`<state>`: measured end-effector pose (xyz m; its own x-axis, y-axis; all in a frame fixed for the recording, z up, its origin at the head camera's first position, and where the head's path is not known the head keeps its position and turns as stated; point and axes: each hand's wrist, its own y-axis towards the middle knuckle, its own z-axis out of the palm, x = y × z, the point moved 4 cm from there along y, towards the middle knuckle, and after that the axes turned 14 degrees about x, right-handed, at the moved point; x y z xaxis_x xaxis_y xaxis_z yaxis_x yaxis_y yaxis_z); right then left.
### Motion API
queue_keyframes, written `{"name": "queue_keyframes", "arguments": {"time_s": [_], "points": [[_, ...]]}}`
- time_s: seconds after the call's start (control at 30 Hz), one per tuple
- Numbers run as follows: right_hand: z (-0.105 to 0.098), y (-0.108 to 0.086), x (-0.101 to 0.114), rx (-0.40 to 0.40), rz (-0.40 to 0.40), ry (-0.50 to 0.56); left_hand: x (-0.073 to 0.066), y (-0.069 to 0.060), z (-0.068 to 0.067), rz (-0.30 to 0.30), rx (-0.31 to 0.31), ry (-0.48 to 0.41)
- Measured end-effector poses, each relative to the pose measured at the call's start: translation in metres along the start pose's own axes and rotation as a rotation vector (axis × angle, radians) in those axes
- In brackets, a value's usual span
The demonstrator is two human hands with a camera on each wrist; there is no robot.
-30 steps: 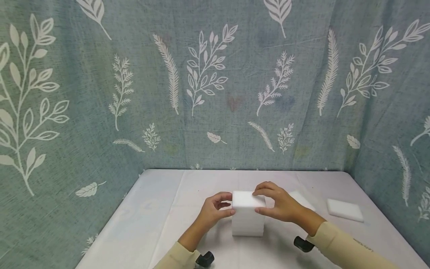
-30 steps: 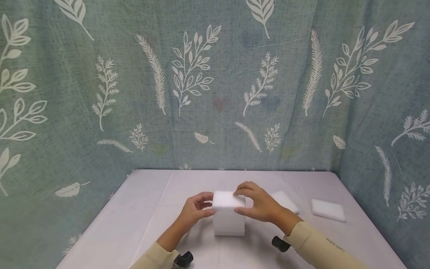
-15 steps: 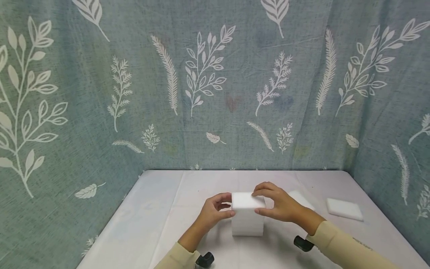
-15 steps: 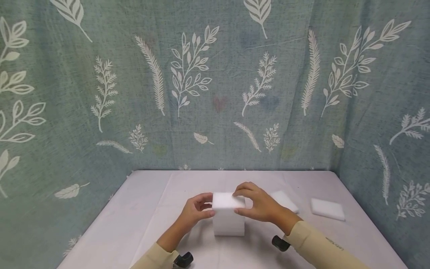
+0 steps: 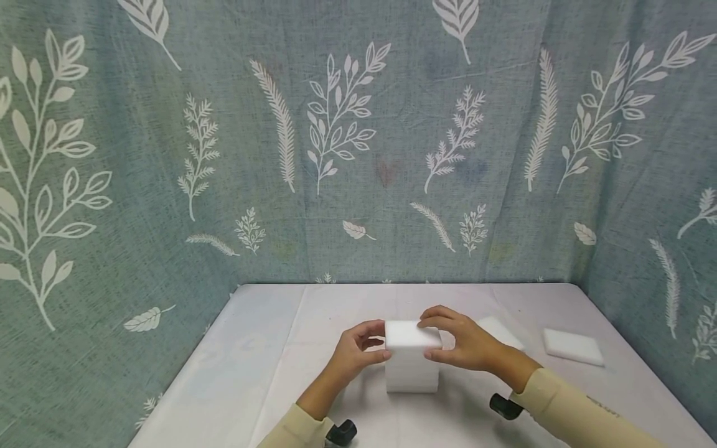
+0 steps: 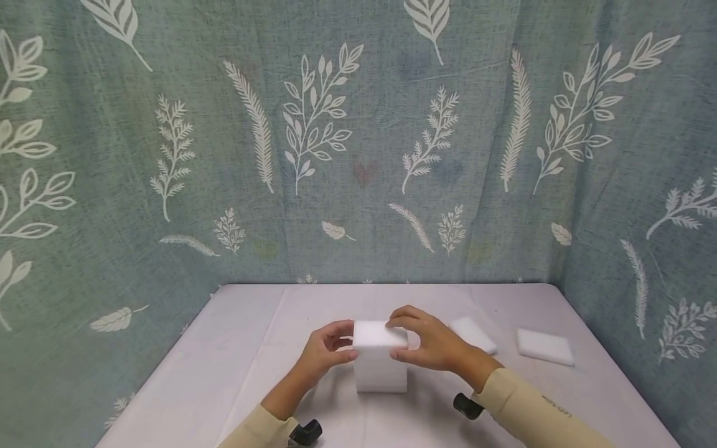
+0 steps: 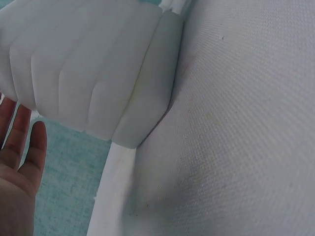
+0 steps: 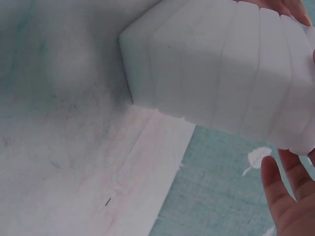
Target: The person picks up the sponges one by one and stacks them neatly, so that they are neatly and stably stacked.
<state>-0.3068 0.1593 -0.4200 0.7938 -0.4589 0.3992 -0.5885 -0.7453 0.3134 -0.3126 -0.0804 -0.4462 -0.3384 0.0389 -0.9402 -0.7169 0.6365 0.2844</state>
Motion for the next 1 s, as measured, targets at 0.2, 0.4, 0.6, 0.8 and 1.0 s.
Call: {"name": "queue_keyframes", "arguments": {"time_s": [0.2, 0.4, 0.6, 0.8, 1.0], "points": [[0.0008, -0.0003, 0.0003, 0.011, -0.012, 0.023, -0.0030, -0.0001, 0.0010, 0.024, -0.003, -0.011], [-0.0003, -0.0012, 0.0010, 0.013, -0.038, 0.015, -0.0034, -0.0006, 0.0013, 0.022, -0.006, -0.012], [-0.0002, -0.0014, 0.0017, 0.022, -0.039, 0.020, -0.0035, -0.0010, 0.0010, 0.016, -0.006, 0.000], [-0.0010, -0.0017, 0.0033, 0.033, -0.030, 0.028, -0.0031, -0.0012, 0.0013, 0.010, 0.001, 0.002], [-0.0038, -0.0029, 0.0026, 0.029, -0.015, 0.036, -0.0022, -0.0007, 0.0015, 0.017, 0.014, -0.020]]}}
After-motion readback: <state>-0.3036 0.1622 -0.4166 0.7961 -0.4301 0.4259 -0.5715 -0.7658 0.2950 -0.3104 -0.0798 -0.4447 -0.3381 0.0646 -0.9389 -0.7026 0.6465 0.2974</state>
